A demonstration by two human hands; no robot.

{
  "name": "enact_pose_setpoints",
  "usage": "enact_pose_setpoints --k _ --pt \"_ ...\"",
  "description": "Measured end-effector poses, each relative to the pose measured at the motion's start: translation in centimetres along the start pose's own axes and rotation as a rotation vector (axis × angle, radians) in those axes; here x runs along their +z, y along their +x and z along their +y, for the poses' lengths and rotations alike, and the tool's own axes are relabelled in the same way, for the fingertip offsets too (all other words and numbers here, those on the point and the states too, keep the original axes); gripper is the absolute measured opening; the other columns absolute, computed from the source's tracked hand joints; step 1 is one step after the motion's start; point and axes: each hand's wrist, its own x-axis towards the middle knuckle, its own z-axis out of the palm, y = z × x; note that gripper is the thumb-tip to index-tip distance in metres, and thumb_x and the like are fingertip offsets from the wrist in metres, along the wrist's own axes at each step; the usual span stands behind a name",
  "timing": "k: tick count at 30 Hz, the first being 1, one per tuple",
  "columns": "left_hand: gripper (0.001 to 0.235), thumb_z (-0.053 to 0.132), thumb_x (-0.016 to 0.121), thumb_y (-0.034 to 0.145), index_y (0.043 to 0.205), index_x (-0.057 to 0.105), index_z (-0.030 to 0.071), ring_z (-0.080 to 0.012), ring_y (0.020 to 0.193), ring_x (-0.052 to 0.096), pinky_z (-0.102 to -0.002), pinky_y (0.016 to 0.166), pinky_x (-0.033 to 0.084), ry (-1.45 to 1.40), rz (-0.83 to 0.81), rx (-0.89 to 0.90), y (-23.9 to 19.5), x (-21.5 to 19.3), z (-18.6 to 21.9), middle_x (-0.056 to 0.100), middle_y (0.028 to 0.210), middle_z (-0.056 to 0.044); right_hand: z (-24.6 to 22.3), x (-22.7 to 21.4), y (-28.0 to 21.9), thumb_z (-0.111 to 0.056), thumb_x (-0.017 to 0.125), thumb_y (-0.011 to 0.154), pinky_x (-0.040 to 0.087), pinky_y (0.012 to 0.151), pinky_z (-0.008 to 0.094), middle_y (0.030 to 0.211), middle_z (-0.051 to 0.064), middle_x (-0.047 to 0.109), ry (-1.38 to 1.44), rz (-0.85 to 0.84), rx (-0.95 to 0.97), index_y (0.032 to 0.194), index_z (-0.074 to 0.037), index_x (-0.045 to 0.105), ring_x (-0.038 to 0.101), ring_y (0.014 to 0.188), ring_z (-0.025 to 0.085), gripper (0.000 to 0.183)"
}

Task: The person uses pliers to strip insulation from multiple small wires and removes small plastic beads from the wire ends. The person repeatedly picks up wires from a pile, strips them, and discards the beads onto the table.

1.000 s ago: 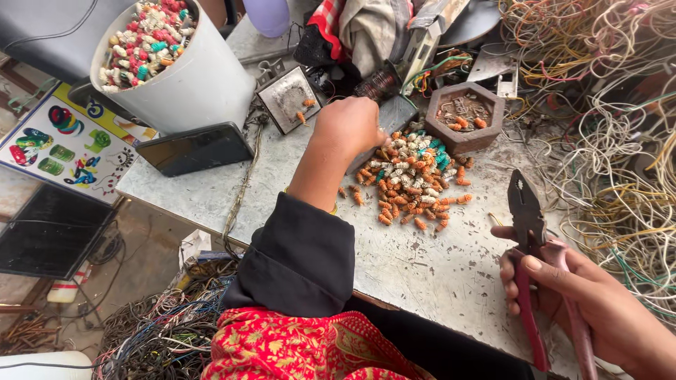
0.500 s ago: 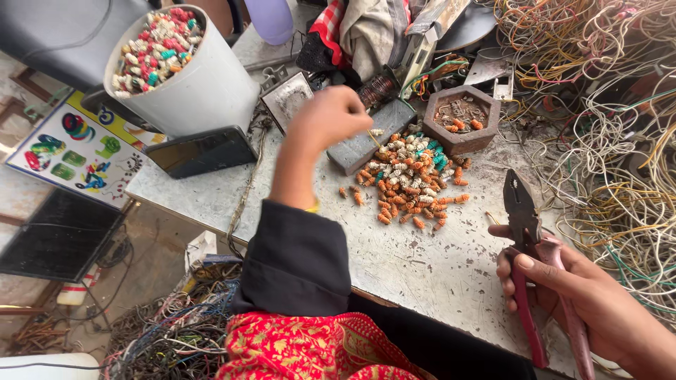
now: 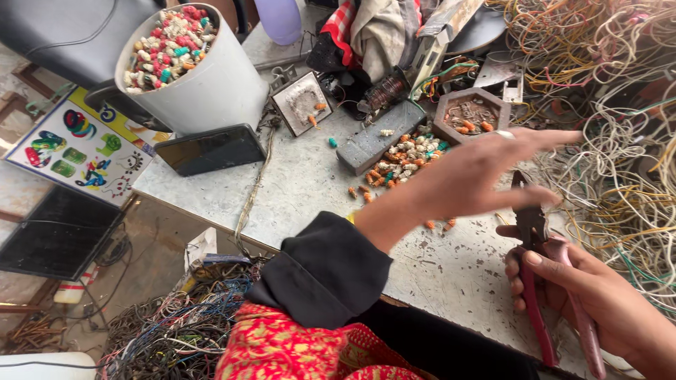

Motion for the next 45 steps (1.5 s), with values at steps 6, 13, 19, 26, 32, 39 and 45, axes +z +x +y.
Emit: enact_pose_setpoints --k 6,13,19,26,32,39,45 --pt "0.021 0.023 0.074 0.093 0.112 0.076 0.014 -0.0229 0.093 0.077 -0.035 0.086 0.062 0.435 0.14 -0.319 -0.2 -5.1 -3.8 0.078 0.106 -0.01 -0.9 0.7 -0.8 -0.018 0.055 0.104 0.059 0.076 0.044 0.102 0.013 0.068 -0.028 -0.025 -0.005 0.152 -0.01 0.049 0.066 0.085 0.026 0.049" --pt "0.02 0.011 0.076 0.081 0.102 0.08 0.011 -0.0356 0.089 0.073 -0.046 0.079 0.058 0.92 0.371 -0.681 -6.1 -14.1 -11.6 0.076 0.096 -0.015 -1.2 1.3 -1.3 -0.016 0.055 0.103 0.058 0.077 0.043 0.103 0.012 0.067 -0.053 0.0 0.006 0.151 -0.01 0.049 0.065 0.086 0.023 0.049" --pt "0.014 0.006 0.062 0.093 0.088 0.075 0.007 -0.0357 0.089 0.074 -0.046 0.076 0.061 1.201 0.084 -0.903 -7.8 -13.3 -16.5 0.075 0.094 -0.019 -1.5 1.7 -1.4 -0.015 0.056 0.103 0.059 0.076 0.043 0.102 0.012 0.065 -0.031 -0.014 0.011 0.151 -0.011 0.05 0.065 0.087 0.023 0.048" --pt "0.013 0.006 0.063 0.088 0.083 0.075 0.008 -0.0323 0.087 0.075 -0.042 0.071 0.062 1.301 0.053 -0.808 -7.9 -12.6 -16.7 0.073 0.093 -0.016 -1.0 1.3 -1.3 -0.015 0.057 0.102 0.059 0.075 0.043 0.102 0.011 0.066 -0.034 -0.021 0.007 0.15 -0.012 0.05 0.065 0.087 0.022 0.049" --pt "0.014 0.005 0.066 0.084 0.09 0.078 0.01 -0.0351 0.086 0.072 -0.047 0.075 0.059 1.162 0.357 -0.737 -7.5 -13.6 -14.4 0.073 0.095 -0.015 -0.7 1.4 -1.3 -0.016 0.061 0.099 0.059 0.075 0.042 0.105 0.012 0.067 -0.025 0.017 0.015 0.146 -0.011 0.051 0.066 0.087 0.022 0.048" --pt "0.016 0.011 0.073 0.081 0.094 0.081 0.012 -0.0239 0.08 0.072 -0.037 0.073 0.056 0.73 0.685 -0.605 -5.9 -14.5 -10.5 0.074 0.088 -0.007 -1.9 3.1 -2.4 -0.018 0.064 0.093 0.059 0.075 0.037 0.098 0.01 0.068 -0.088 0.058 0.052 0.135 -0.005 0.057 0.066 0.082 0.02 0.044" --pt "0.017 0.002 0.07 0.089 0.102 0.08 0.008 -0.0098 0.075 0.068 -0.026 0.068 0.054 0.279 0.515 -0.5 -0.9 -9.4 -6.7 0.074 0.09 -0.002 -2.7 4.3 -3.7 -0.023 0.064 0.09 0.059 0.07 0.033 0.085 0.004 0.065 -0.317 -0.225 -0.012 0.148 -0.02 0.054 0.065 0.076 0.014 0.059"
